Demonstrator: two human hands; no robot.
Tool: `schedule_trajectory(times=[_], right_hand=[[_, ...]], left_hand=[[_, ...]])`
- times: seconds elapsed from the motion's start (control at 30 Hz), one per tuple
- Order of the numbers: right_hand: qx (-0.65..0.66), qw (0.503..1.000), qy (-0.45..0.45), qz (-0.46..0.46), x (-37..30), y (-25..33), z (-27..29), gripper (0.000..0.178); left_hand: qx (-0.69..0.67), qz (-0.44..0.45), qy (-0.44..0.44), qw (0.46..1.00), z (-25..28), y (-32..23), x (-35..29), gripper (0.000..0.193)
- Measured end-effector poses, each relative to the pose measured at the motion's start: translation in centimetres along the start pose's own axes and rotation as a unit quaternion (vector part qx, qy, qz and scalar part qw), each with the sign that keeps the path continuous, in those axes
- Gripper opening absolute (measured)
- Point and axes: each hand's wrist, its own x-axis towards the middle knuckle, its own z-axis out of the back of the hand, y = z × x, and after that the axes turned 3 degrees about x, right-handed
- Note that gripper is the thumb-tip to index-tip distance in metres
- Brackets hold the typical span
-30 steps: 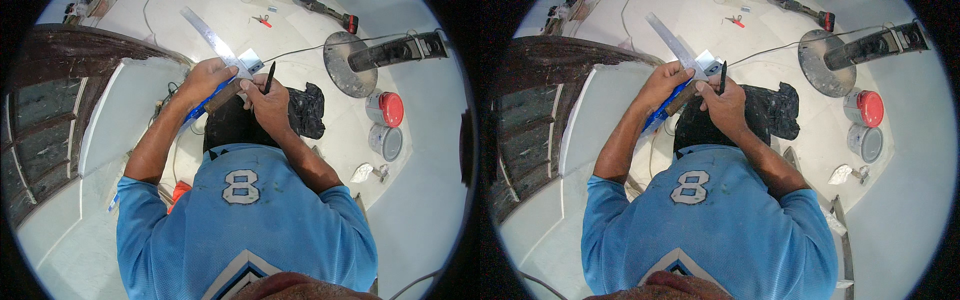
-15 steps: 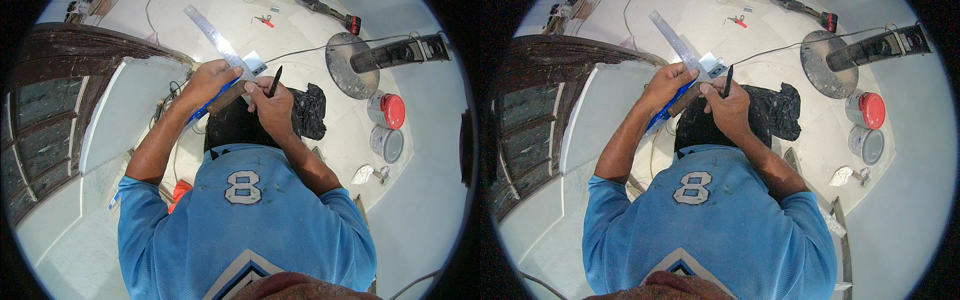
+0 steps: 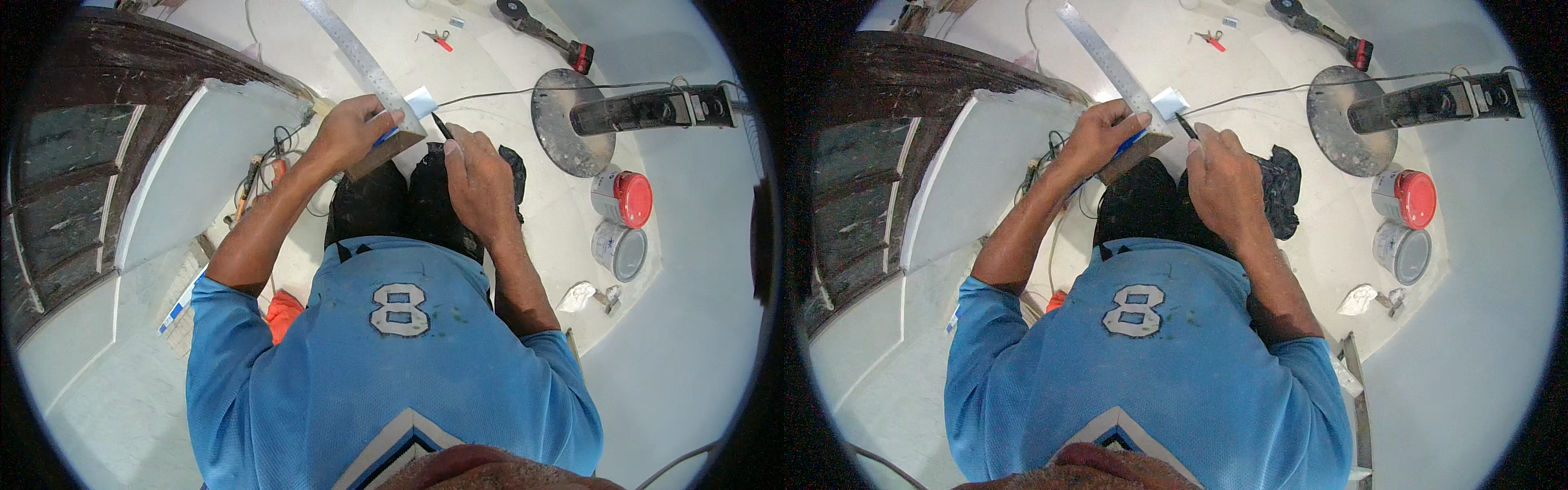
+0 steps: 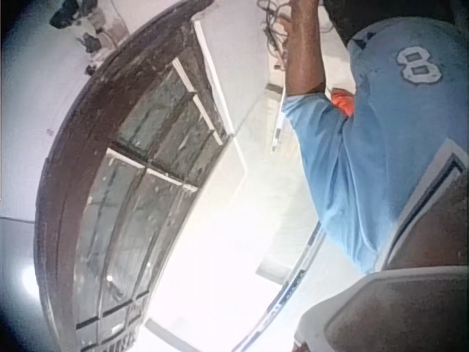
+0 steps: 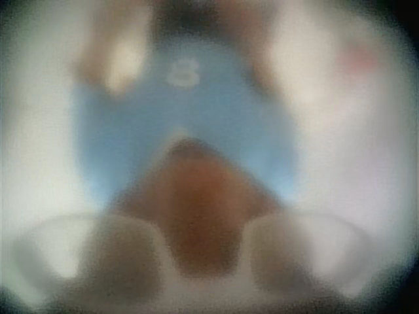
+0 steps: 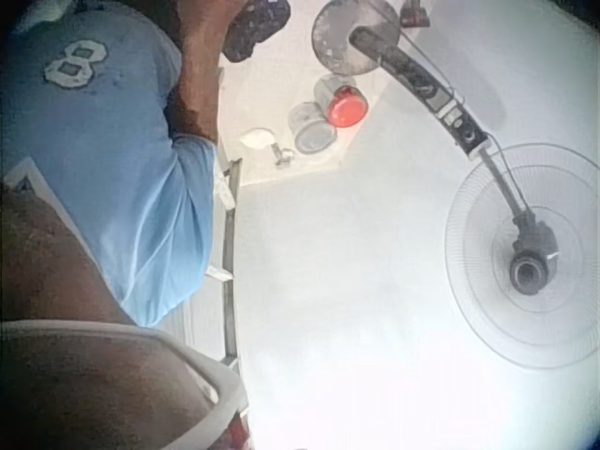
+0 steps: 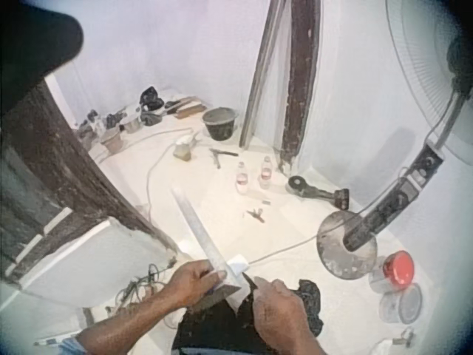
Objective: The person measures and marks a long aluminum profile using a ruler and marker, then cuts it with an angle grinder. The person then fits the cut piece into a window frame opening.
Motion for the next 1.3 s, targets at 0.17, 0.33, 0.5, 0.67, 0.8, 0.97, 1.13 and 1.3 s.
schedule_trajectory(times=[0.17,0.33,0.5,0.67,0.8,0.97,1.13,1.3], right_hand=[[-0.078,0.994,0.028,0.065,1.6,1.2,0.1,0.026],[-0.13,0.988,0.051,0.068,3.0,1.8,-0.3,0.021],[-0.169,0.981,0.073,0.055,3.4,2.8,-0.1,0.015],[-0.226,0.966,0.119,0.04,3.2,3.7,1.0,0.015],[-0.272,0.949,0.152,0.042,2.3,3.4,1.8,0.015],[-0.126,0.987,0.102,-0.014,1.1,0.7,0.8,0.026],[0.371,0.903,0.051,-0.212,0.9,-0.6,-4.0,0.025],[0.385,0.899,-0.029,-0.207,0.1,-2.7,-3.8,0.019]], left_hand=[[0.011,0.001,-0.03,1.0,-1.1,0.5,0.0,0.046],[0.046,-0.008,-0.034,0.998,-1.0,-0.3,-0.5,0.045],[0.054,-0.008,-0.031,0.998,-0.9,-1.2,-1.0,0.047],[0.091,-0.025,-0.044,0.995,-0.9,-0.8,-0.7,0.048],[0.069,-0.022,-0.051,0.996,-0.8,-0.5,-0.5,0.05],[0.074,-0.061,-0.051,0.994,-0.2,0.2,-0.1,0.052],[0.009,-0.046,0.02,0.999,-0.6,0.7,0.7,0.054],[-0.058,-0.026,0.113,0.992,0.1,2.3,1.9,0.047]])
